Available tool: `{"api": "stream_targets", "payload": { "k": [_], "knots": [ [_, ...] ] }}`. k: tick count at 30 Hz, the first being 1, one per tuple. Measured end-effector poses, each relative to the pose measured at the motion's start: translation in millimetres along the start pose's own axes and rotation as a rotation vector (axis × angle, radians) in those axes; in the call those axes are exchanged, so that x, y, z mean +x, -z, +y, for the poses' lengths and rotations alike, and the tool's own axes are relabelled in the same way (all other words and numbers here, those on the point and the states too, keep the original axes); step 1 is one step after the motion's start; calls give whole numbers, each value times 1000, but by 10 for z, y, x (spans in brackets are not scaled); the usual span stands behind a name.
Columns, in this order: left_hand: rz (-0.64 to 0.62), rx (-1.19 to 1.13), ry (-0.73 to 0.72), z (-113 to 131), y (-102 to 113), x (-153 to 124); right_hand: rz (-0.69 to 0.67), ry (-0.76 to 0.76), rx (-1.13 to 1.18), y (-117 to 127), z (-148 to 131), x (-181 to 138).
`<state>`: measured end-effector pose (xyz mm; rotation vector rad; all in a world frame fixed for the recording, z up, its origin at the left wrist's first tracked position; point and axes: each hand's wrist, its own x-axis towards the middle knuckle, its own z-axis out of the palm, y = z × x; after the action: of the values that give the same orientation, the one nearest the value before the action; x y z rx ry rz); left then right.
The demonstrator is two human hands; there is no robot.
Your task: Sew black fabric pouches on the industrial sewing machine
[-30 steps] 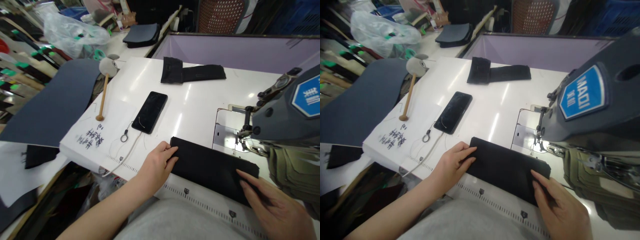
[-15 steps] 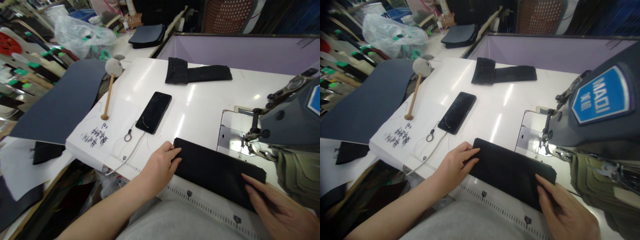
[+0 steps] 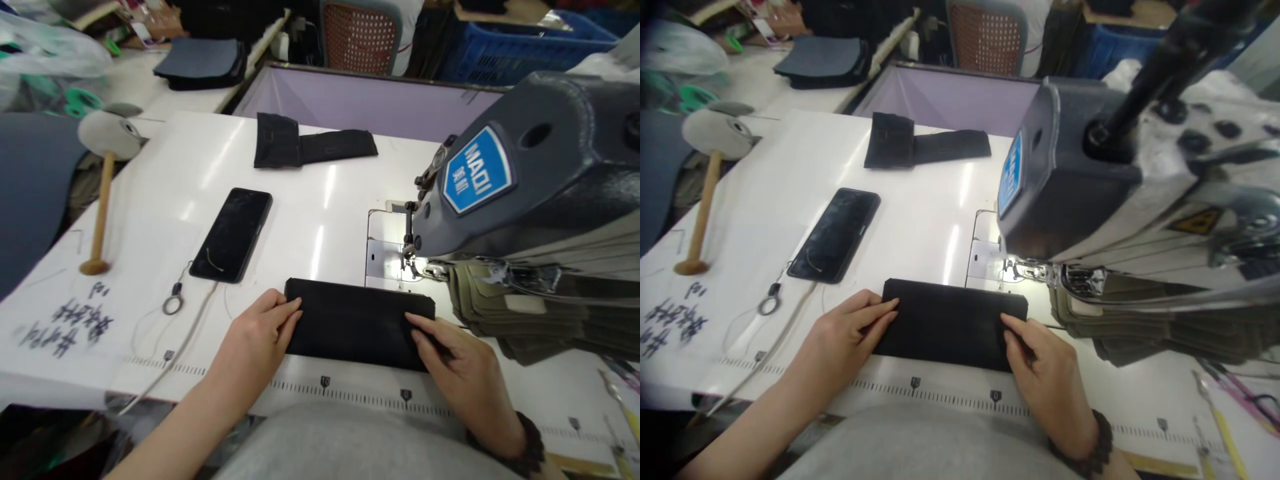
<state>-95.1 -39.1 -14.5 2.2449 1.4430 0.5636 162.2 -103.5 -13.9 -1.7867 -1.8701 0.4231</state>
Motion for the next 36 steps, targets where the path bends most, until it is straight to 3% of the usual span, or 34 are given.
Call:
{"api": "stream_targets", "payload": {
  "k": [15, 22, 25, 29, 32, 36],
  "knots": [
    [2, 23, -14, -20, -16, -6, -93, -211, 86, 34, -32, 80],
    [53, 183, -68, 0, -36, -9, -179, -361, 172, 50, 23, 93],
    [60, 251, -222, -33, -43, 17, -200, -373, 203, 52, 54, 124],
    [-144, 257, -493, -68, -31, 88, -243, -310, 236, 94, 83, 203],
    [-220, 337, -484, 48, 26, 164, -275, -179, 58, 153, 54, 255],
    [-265, 509, -410, 358, 61, 264, -252, -35, -432, 209, -128, 264]
  ]
}}
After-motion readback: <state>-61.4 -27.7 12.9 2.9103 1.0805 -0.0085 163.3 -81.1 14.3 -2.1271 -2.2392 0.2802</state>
